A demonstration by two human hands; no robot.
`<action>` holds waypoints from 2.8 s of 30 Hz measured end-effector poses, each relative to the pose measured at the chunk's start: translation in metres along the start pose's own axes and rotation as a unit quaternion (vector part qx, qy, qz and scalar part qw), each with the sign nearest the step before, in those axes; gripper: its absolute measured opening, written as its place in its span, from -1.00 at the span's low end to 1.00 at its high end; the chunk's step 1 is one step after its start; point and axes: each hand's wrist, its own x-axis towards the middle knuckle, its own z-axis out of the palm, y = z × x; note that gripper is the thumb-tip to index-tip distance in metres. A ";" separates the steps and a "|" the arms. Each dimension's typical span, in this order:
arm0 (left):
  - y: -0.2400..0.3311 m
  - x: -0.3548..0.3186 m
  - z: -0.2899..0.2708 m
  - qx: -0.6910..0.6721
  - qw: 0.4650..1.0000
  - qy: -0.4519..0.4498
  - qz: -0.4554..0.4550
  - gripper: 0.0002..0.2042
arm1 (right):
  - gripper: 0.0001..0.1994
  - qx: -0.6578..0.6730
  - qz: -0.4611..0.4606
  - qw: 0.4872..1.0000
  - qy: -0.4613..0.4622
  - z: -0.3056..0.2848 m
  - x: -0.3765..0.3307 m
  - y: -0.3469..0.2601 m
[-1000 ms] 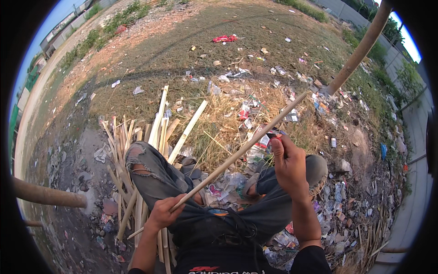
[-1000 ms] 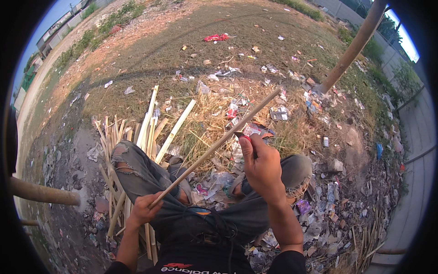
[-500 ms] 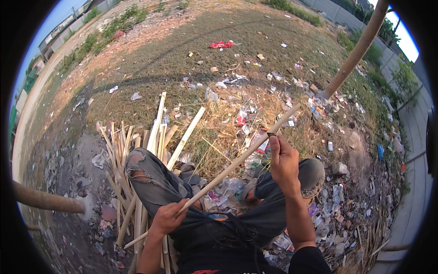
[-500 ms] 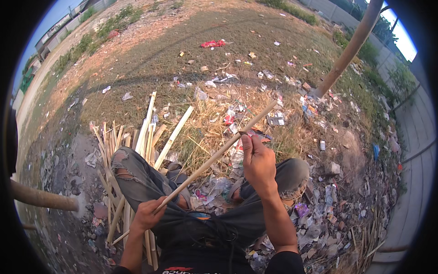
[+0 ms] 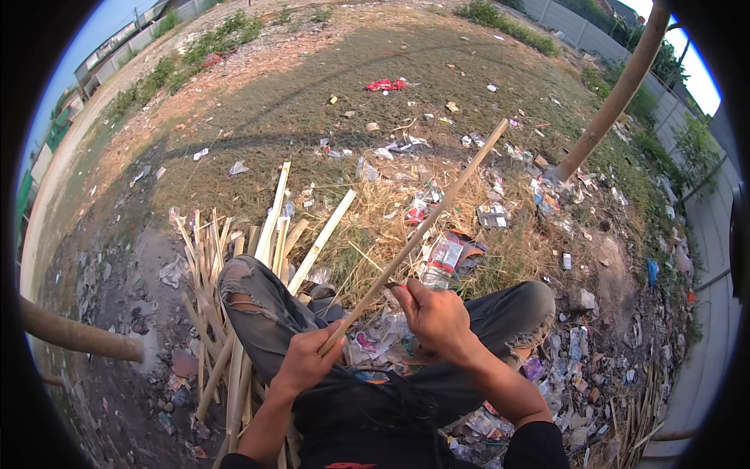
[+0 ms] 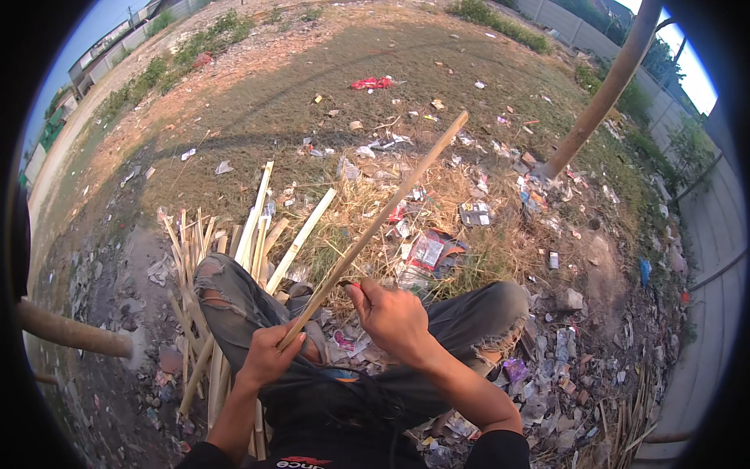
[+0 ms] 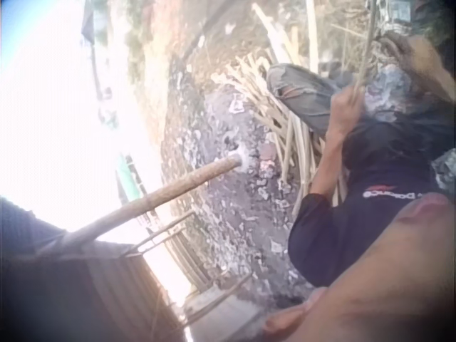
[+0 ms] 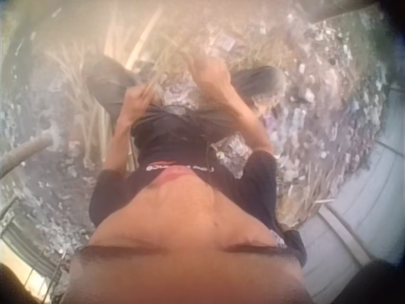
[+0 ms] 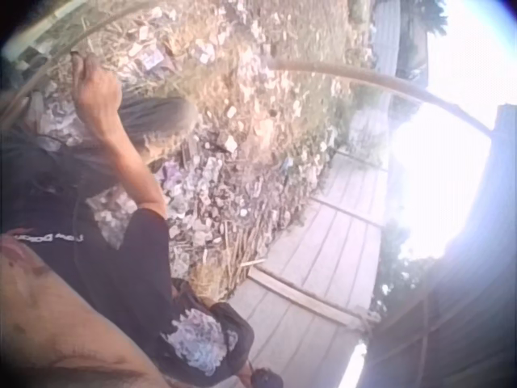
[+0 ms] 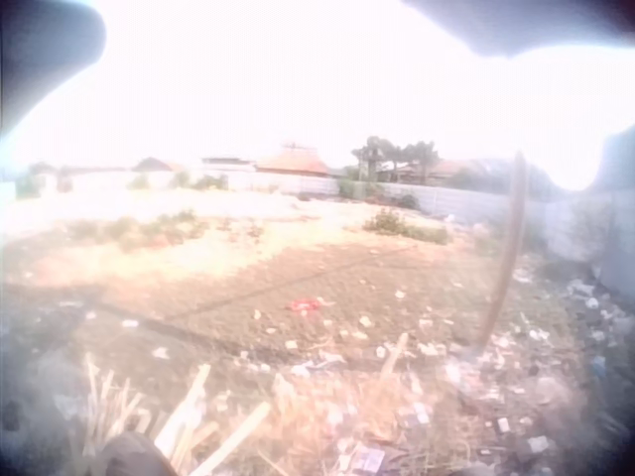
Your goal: The person sits on the ground and uses a red utility knife to sharpen the ends of long bamboo sticks. They hold each stick with one hand and carefully shave the wood to create a pointed tip, occasionally rotating the stick to work on different sides.
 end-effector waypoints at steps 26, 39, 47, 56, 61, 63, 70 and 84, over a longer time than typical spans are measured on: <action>0.009 -0.017 0.015 -0.054 0.997 -0.060 -0.015 -0.59 | -0.56 0.011 0.070 0.994 0.086 -0.052 0.017 0.010; 0.014 -0.012 0.020 -0.083 0.988 -0.088 -0.097 -0.63 | -0.57 0.091 0.091 0.992 -0.003 -0.028 0.006 0.002; 0.022 0.004 0.020 -0.112 0.982 -0.091 -0.126 -0.50 | -0.58 0.094 0.080 0.992 0.006 -0.015 0.006 -0.010; 0.017 0.008 0.019 -0.110 0.981 -0.091 -0.132 -0.52 | -0.56 0.082 0.105 0.990 -0.038 -0.009 0.004 0.001; 0.001 0.000 0.021 -0.082 0.987 -0.111 -0.084 -0.53 | -0.50 0.288 0.123 0.949 -0.045 -0.015 0.000 -0.014; 0.005 0.001 0.020 -0.055 0.991 -0.112 -0.047 -0.50 | -0.51 0.302 0.124 0.944 -0.054 -0.009 0.001 -0.010; 0.002 -0.010 0.013 -0.105 0.983 -0.136 -0.069 -0.54 | -0.61 0.362 0.148 0.920 -0.009 -0.005 0.011 0.000; -0.001 -0.006 0.017 -0.002 0.999 -0.024 -0.032 -0.54 | -0.52 0.058 -0.044 0.988 -0.134 0.007 -0.023 -0.031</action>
